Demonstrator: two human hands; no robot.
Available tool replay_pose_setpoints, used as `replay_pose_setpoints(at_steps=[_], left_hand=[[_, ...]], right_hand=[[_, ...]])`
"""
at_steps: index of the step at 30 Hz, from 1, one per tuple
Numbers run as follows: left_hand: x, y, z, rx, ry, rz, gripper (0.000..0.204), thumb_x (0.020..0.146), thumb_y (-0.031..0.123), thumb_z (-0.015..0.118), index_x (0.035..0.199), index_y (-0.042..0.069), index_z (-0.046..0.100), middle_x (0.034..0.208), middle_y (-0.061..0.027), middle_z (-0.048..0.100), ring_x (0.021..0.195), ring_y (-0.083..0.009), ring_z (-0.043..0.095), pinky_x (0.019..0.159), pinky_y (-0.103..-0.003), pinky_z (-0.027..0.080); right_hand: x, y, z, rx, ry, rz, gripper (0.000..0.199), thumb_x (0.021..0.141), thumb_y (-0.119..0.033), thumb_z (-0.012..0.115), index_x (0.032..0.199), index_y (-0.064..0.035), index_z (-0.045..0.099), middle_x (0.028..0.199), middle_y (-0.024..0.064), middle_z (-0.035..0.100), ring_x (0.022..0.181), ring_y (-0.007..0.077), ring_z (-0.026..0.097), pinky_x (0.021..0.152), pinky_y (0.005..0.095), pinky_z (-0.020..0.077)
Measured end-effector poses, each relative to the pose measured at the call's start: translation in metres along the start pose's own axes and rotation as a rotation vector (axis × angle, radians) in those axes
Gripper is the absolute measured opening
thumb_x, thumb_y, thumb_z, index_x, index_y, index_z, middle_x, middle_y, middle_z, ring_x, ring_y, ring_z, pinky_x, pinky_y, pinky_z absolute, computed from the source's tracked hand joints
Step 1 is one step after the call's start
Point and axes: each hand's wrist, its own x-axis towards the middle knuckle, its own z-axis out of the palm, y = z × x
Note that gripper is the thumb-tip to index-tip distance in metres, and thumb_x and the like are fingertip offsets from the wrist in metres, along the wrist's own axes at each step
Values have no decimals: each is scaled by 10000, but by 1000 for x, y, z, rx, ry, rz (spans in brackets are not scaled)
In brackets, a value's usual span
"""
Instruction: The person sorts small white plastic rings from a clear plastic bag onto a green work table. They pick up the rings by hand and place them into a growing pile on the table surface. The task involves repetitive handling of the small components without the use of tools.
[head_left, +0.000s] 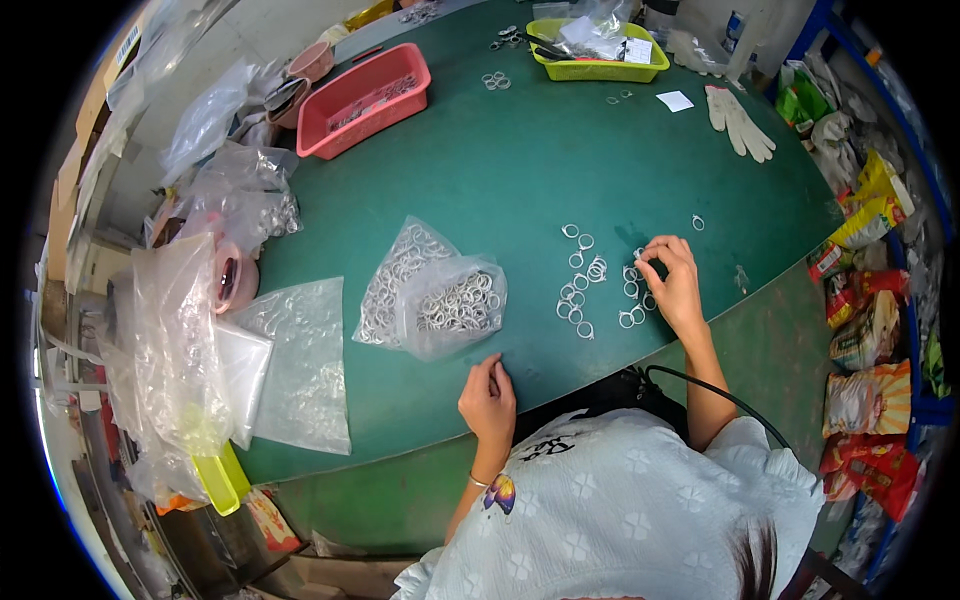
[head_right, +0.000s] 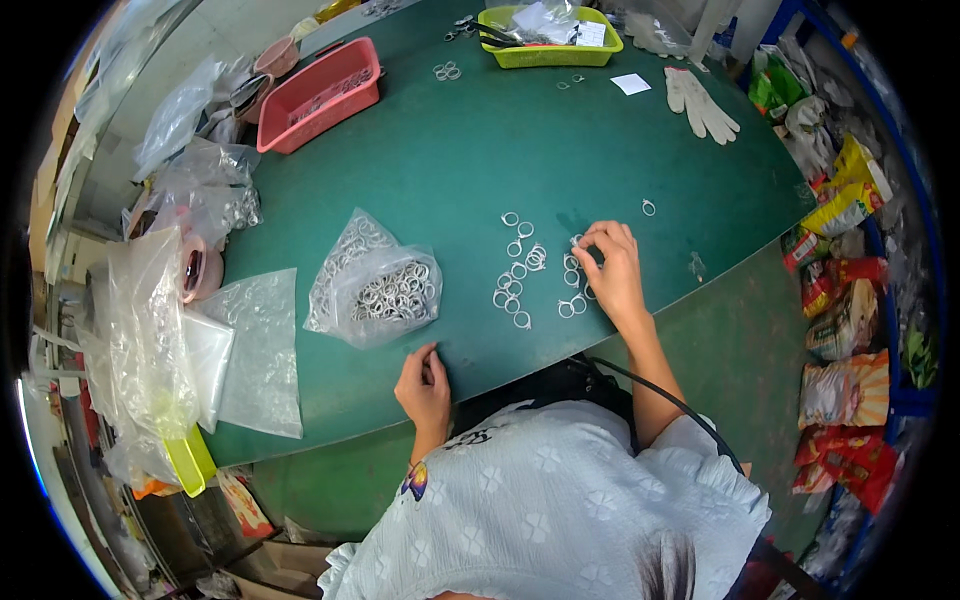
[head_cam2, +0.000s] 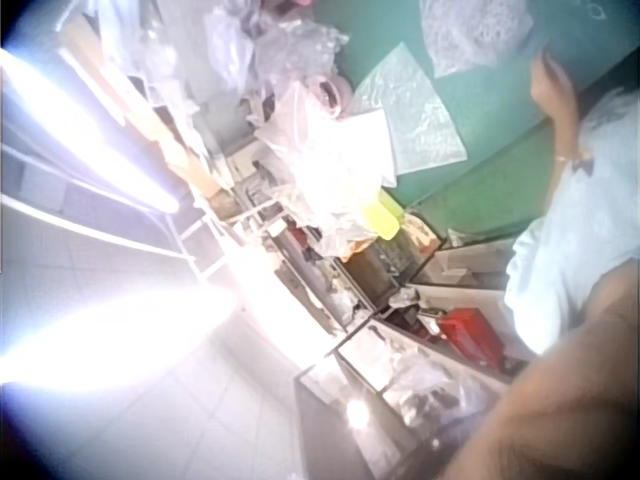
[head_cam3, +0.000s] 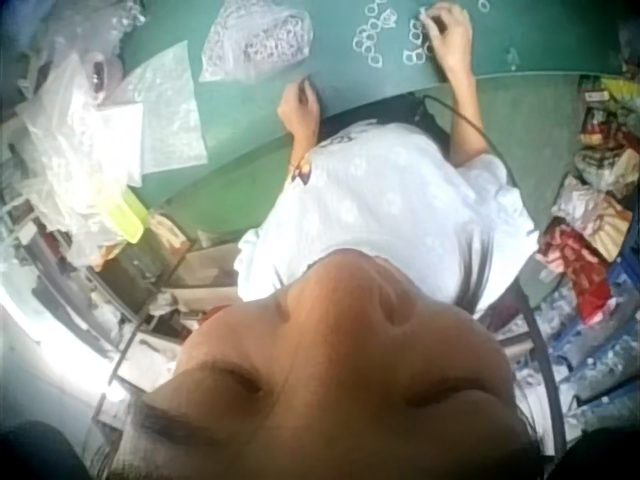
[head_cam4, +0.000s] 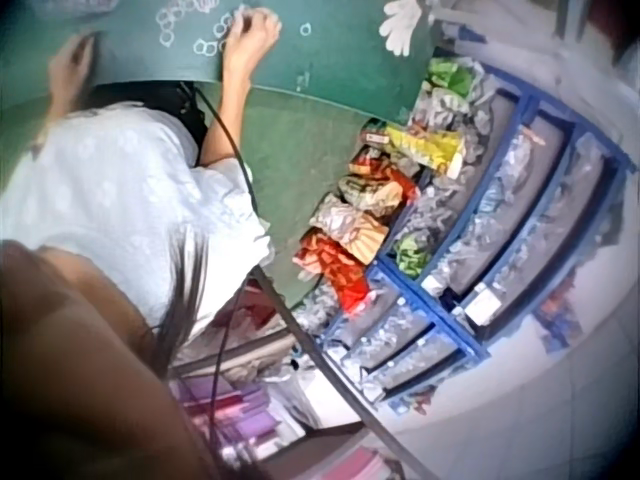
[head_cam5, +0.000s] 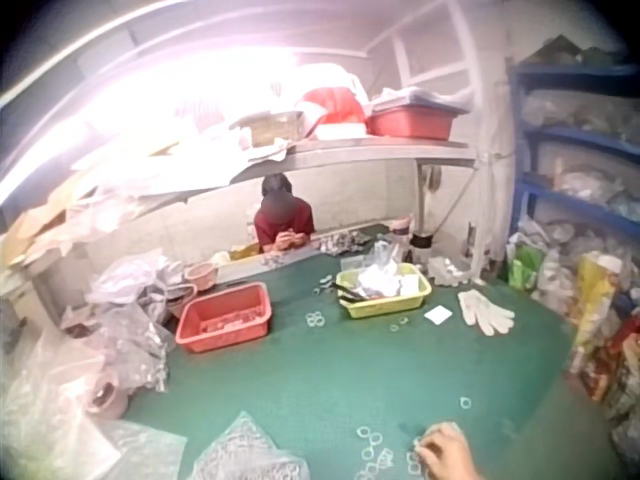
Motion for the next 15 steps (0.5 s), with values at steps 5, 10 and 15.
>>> replay_pose_setpoints(at_steps=[5, 10, 15], left_hand=[[0, 1, 1, -9, -2, -5, 115, 845, 7, 669, 948, 48, 697, 645, -71, 496, 452, -164, 422, 455, -322, 361], [0, -1, 2, -14, 3, -6, 115, 846, 10, 669, 952, 47, 698, 650, -73, 502, 455, -165, 430, 457, -321, 364], [0, 2, 1, -20, 6, -23, 120, 842, 10, 672, 951, 53, 698, 655, -73, 519, 463, -170, 447, 464, -321, 378]], right_hand=[[-6, -1, 3, -299, -71, -27, 139, 716, -57, 757, 825, -49, 672, 911, 54, 606, 911, 261, 542, 797, 389, 382], [-2, 8, 5, -329, -146, 4, 114, 705, -67, 761, 783, -53, 679, 900, 51, 605, 920, 255, 542, 812, 400, 369], [2, 10, 8, -328, -219, 11, 83, 745, -64, 726, 785, -44, 656, 938, 65, 598, 941, 267, 538, 824, 406, 362]])
